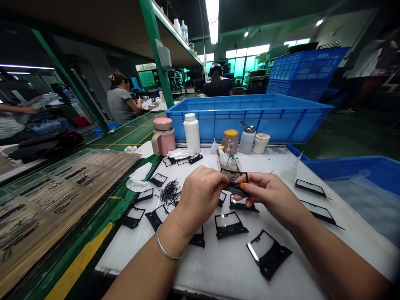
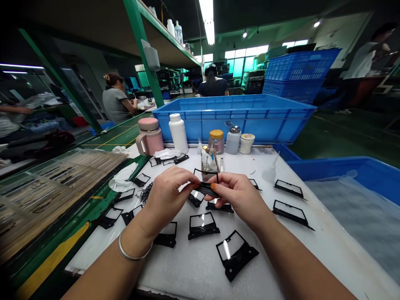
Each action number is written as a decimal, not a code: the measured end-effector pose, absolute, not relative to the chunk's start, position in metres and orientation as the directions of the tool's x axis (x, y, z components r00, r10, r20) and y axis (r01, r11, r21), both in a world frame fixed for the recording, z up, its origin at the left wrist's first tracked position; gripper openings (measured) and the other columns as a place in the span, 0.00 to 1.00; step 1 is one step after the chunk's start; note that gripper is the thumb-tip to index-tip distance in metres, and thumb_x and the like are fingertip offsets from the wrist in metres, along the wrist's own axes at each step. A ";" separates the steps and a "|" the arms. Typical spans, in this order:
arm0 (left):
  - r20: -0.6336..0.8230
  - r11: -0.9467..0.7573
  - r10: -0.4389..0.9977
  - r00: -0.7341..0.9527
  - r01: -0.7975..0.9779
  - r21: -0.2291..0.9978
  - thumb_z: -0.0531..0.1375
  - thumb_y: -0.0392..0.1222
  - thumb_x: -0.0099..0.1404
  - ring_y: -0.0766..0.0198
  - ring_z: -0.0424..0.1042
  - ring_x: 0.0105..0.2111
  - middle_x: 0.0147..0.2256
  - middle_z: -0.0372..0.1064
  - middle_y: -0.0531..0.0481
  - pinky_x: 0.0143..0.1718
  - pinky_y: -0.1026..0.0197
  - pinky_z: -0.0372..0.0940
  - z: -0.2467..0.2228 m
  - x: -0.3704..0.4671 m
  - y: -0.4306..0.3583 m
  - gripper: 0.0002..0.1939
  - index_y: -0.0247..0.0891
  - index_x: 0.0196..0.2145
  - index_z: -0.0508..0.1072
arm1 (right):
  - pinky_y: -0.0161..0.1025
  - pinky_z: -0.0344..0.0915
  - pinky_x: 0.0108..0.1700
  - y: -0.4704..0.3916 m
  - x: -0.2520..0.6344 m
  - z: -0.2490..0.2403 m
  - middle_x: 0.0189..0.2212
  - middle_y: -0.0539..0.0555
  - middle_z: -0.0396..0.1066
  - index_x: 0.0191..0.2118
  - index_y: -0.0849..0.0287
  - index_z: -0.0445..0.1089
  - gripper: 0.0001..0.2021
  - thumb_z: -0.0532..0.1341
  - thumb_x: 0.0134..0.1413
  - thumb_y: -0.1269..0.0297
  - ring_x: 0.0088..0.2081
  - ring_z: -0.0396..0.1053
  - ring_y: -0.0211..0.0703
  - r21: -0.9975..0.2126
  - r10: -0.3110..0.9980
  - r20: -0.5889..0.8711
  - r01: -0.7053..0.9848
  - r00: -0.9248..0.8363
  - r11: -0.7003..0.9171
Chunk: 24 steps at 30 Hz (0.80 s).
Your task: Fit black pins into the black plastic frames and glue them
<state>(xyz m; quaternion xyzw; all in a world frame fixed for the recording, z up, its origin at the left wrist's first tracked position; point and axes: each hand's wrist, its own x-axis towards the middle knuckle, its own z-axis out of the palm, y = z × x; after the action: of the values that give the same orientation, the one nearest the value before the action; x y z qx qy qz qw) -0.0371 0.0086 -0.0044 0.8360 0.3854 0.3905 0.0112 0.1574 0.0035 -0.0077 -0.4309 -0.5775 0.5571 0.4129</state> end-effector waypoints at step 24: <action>0.735 -0.748 0.532 0.419 0.640 0.176 0.58 0.33 0.65 0.63 0.68 0.32 0.32 0.74 0.49 0.34 0.60 0.64 -0.006 -0.037 0.008 0.07 0.37 0.33 0.77 | 0.30 0.69 0.31 0.006 0.160 -0.016 0.32 0.55 0.78 0.42 0.59 0.76 0.10 0.63 0.56 0.63 0.32 0.75 0.39 -0.995 0.943 0.009 -0.095 -0.332 -0.024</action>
<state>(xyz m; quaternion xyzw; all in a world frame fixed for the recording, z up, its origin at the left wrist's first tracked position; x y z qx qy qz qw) -0.0367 0.0076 -0.0058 0.8398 0.3491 0.4106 -0.0657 0.1604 0.0061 -0.0164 -0.3855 -0.5500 0.6029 0.4306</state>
